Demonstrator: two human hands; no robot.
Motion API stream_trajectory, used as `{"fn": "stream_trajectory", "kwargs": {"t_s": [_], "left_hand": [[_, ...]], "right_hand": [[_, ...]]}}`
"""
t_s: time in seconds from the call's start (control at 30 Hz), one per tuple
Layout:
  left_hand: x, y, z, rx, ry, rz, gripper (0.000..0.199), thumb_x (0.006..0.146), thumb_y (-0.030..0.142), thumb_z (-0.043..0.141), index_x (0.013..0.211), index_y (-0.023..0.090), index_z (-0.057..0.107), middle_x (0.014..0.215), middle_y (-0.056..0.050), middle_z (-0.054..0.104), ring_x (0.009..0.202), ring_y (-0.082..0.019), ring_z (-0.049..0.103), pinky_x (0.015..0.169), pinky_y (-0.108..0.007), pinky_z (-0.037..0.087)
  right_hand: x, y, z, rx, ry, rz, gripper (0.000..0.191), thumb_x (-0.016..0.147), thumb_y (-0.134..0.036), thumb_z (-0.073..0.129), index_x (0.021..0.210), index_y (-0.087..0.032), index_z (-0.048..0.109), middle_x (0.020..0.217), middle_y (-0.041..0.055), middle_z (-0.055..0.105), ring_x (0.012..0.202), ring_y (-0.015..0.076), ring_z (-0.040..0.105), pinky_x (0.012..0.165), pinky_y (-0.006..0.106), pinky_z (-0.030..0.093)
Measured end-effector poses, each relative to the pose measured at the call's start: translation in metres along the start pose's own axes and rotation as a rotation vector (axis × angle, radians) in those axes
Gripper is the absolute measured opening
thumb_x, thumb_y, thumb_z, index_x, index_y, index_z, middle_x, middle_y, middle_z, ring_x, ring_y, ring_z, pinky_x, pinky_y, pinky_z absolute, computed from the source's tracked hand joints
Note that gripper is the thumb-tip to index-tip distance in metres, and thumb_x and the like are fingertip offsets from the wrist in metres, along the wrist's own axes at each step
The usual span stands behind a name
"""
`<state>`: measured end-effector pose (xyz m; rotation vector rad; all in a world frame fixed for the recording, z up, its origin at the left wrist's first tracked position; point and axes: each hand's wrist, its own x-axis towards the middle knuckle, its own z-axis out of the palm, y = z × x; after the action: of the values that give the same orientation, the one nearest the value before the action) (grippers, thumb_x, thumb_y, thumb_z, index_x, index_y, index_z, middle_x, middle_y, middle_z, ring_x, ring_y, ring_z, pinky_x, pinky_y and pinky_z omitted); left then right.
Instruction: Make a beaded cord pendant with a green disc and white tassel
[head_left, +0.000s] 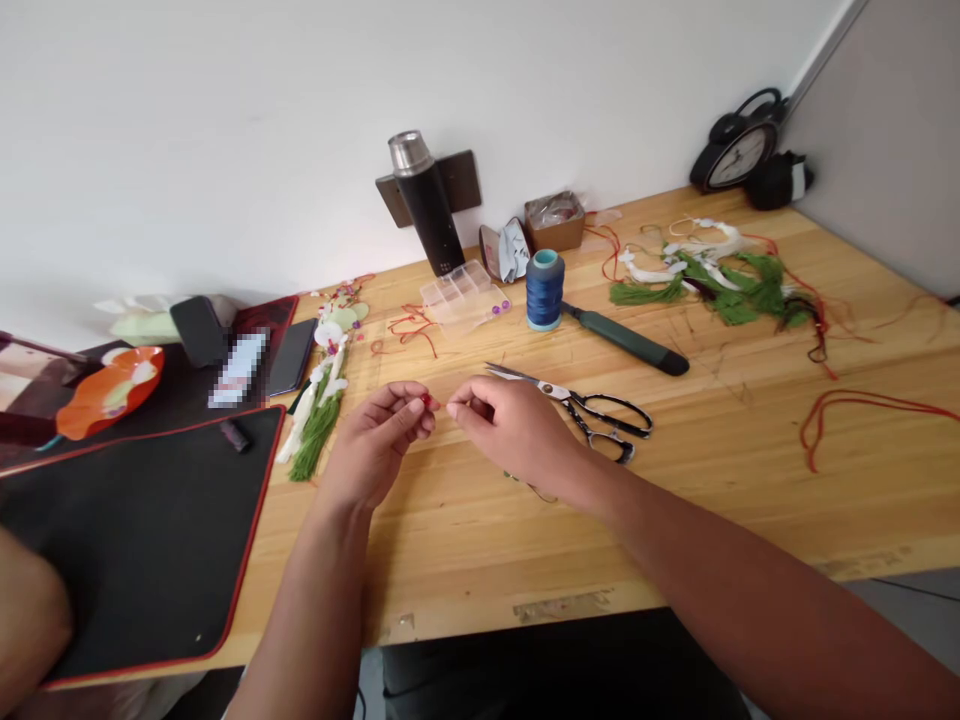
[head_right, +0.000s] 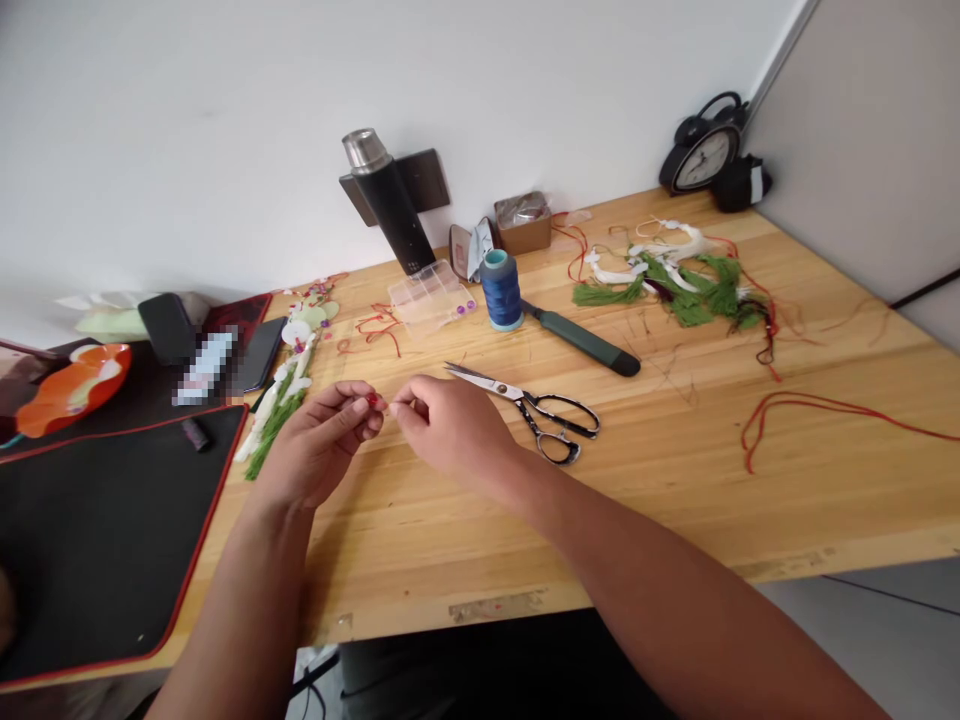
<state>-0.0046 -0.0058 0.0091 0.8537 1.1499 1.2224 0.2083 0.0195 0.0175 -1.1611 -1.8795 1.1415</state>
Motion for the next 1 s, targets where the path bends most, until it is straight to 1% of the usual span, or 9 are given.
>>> {"fn": "stream_trajectory", "kwargs": {"t_s": [0.17, 0.27, 0.47, 0.7, 1.0], "left_hand": [[-0.0002, -0.0008, -0.0002, 0.010, -0.003, 0.010, 0.037, 0.077, 0.032, 0.102, 0.106, 0.016, 0.084, 0.088, -0.007, 0.080, 0.074, -0.013, 0.071, 0.071, -0.022, 0.058], [0.0002, -0.0010, -0.0004, 0.016, -0.006, 0.020, 0.036, 0.077, 0.031, 0.102, 0.104, 0.016, 0.084, 0.088, -0.007, 0.080, 0.074, -0.013, 0.071, 0.071, -0.023, 0.059], [0.0000, 0.0008, 0.0007, 0.022, -0.008, 0.020, 0.035, 0.076, 0.032, 0.104, 0.103, 0.017, 0.087, 0.087, -0.007, 0.081, 0.074, -0.012, 0.071, 0.071, -0.021, 0.060], [-0.0002, 0.0020, 0.0010, 0.050, -0.023, 0.034, 0.033, 0.074, 0.029, 0.104, 0.101, 0.018, 0.088, 0.087, -0.007, 0.081, 0.071, -0.012, 0.071, 0.065, -0.020, 0.058], [0.0012, 0.0018, 0.0015, 0.083, -0.019, 0.072, 0.031, 0.072, 0.027, 0.104, 0.097, 0.018, 0.087, 0.083, -0.005, 0.079, 0.069, -0.012, 0.069, 0.066, -0.020, 0.057]], "right_hand": [[-0.0005, -0.0019, -0.0010, -0.016, -0.001, 0.000, 0.011, 0.104, -0.023, 0.070, 0.097, -0.020, 0.078, 0.085, 0.0002, 0.078, 0.071, 0.0142, 0.062, 0.070, 0.030, 0.039], [-0.0007, -0.0018, -0.0016, -0.018, -0.004, -0.005, 0.012, 0.105, -0.023, 0.069, 0.097, -0.020, 0.078, 0.088, 0.0005, 0.079, 0.072, 0.0141, 0.062, 0.071, 0.030, 0.039], [-0.0008, -0.0001, -0.0014, -0.066, 0.015, -0.032, 0.013, 0.105, -0.023, 0.068, 0.097, -0.020, 0.078, 0.087, 0.0008, 0.078, 0.072, 0.0146, 0.061, 0.072, 0.031, 0.038], [-0.0002, -0.0008, -0.0021, -0.070, 0.016, -0.014, 0.012, 0.105, -0.023, 0.068, 0.098, -0.020, 0.078, 0.084, 0.0011, 0.076, 0.073, 0.0157, 0.060, 0.071, 0.031, 0.036], [-0.0004, -0.0008, -0.0017, -0.102, 0.022, -0.016, 0.013, 0.104, -0.024, 0.069, 0.097, -0.020, 0.078, 0.083, 0.0008, 0.076, 0.072, 0.0153, 0.059, 0.070, 0.032, 0.034]]}}
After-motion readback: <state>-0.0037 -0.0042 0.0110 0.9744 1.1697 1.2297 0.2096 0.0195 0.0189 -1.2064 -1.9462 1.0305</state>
